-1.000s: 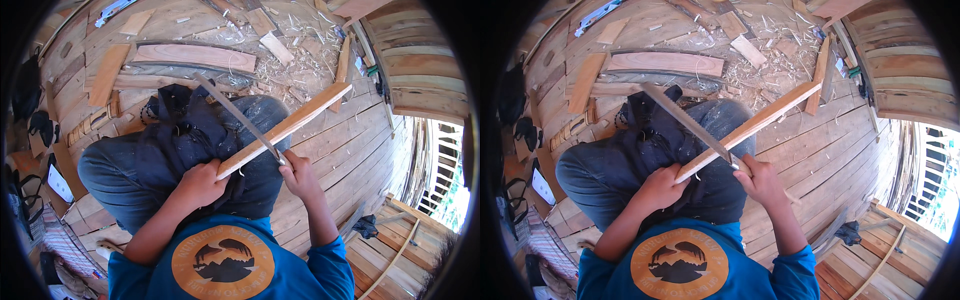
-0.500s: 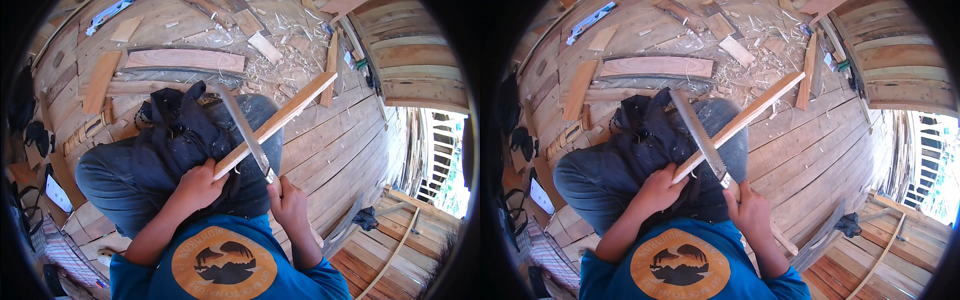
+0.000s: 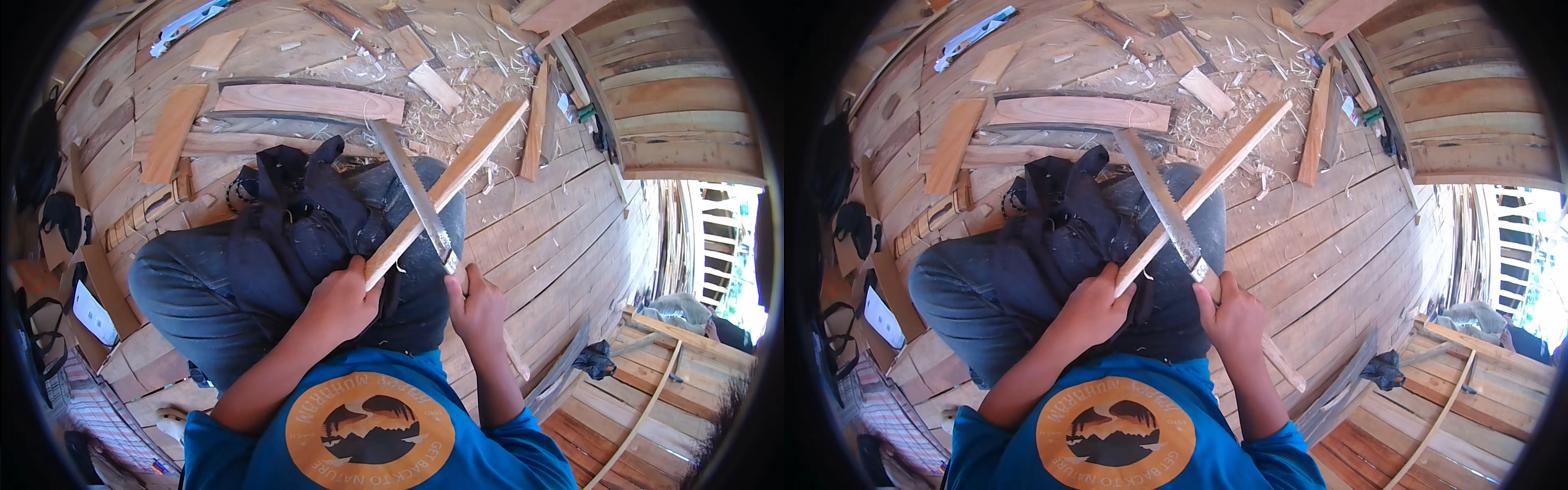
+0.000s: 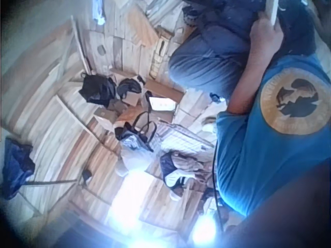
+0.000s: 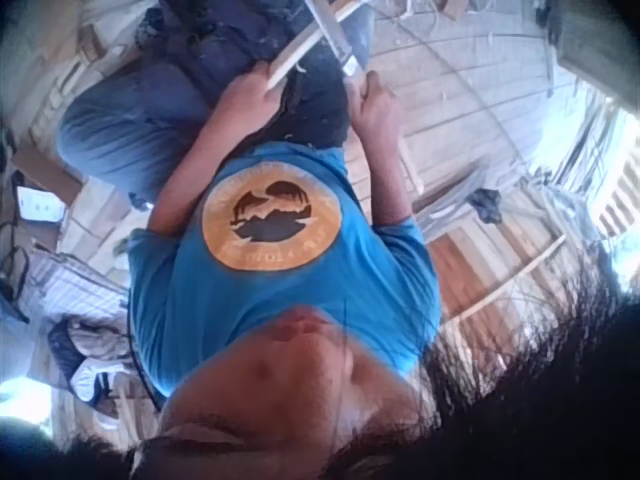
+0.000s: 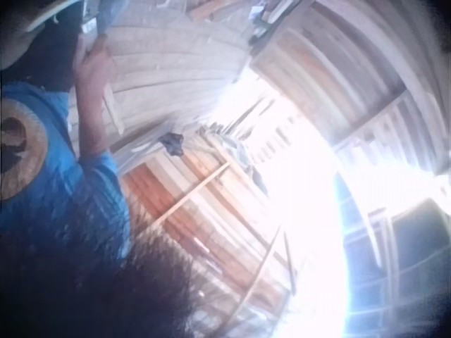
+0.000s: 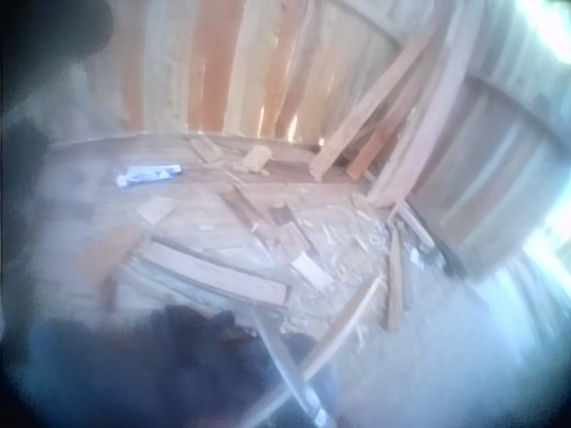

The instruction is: The person saws a wooden stick by hand while sitting on a floor and holding it against their leg.

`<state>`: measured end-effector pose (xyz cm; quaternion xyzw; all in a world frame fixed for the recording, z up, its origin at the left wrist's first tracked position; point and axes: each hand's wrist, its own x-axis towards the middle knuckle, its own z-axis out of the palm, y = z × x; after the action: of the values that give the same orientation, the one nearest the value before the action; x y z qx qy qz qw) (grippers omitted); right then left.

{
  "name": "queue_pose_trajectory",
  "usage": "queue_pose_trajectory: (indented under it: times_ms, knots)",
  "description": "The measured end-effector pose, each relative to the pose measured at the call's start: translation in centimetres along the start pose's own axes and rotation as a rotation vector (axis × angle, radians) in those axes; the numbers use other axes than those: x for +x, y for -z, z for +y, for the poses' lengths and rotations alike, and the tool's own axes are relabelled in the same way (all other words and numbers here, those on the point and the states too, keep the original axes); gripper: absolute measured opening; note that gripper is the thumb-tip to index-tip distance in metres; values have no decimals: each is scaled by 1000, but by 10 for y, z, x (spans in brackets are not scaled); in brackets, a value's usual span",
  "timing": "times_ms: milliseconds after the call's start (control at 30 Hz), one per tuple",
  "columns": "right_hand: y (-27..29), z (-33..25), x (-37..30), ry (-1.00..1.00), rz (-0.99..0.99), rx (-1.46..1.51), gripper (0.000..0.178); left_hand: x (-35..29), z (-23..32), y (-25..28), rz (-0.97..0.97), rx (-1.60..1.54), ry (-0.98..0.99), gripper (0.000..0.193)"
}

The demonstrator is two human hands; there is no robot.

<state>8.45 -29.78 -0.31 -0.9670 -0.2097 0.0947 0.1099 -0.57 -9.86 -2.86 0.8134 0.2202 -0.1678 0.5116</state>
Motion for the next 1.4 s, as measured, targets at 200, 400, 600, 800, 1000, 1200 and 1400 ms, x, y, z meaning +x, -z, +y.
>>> queue_pose_trajectory:
  times_ms: [200, 400, 600, 800, 1000, 1200, 1400]
  knots:
    - [0, -11, 11, -21, -39, 119, 38, 2, -7, 3, -1, -68, 7, 30]
    - [14, 2, 7, -79, -137, 400, 35, 4, -3, 6, -17, 2, 38, 37]
    - [25, 13, 3, 90, -38, 446, 33, 5, 2, 13, -32, 45, 18, 41]
    - [7, 26, 27, 94, -4, 462, 38, 7, 10, 15, -42, 27, 57, 44]
    - [-22, 20, 60, 219, 100, 454, 34, 9, 13, 17, -43, 84, 67, 49]
    - [-15, 24, 63, 82, 65, 584, 30, 11, 15, 15, -51, 138, 43, 54]
    - [-5, 27, 60, 209, -71, 498, 30, 14, 20, 13, 3, 183, -24, 53]
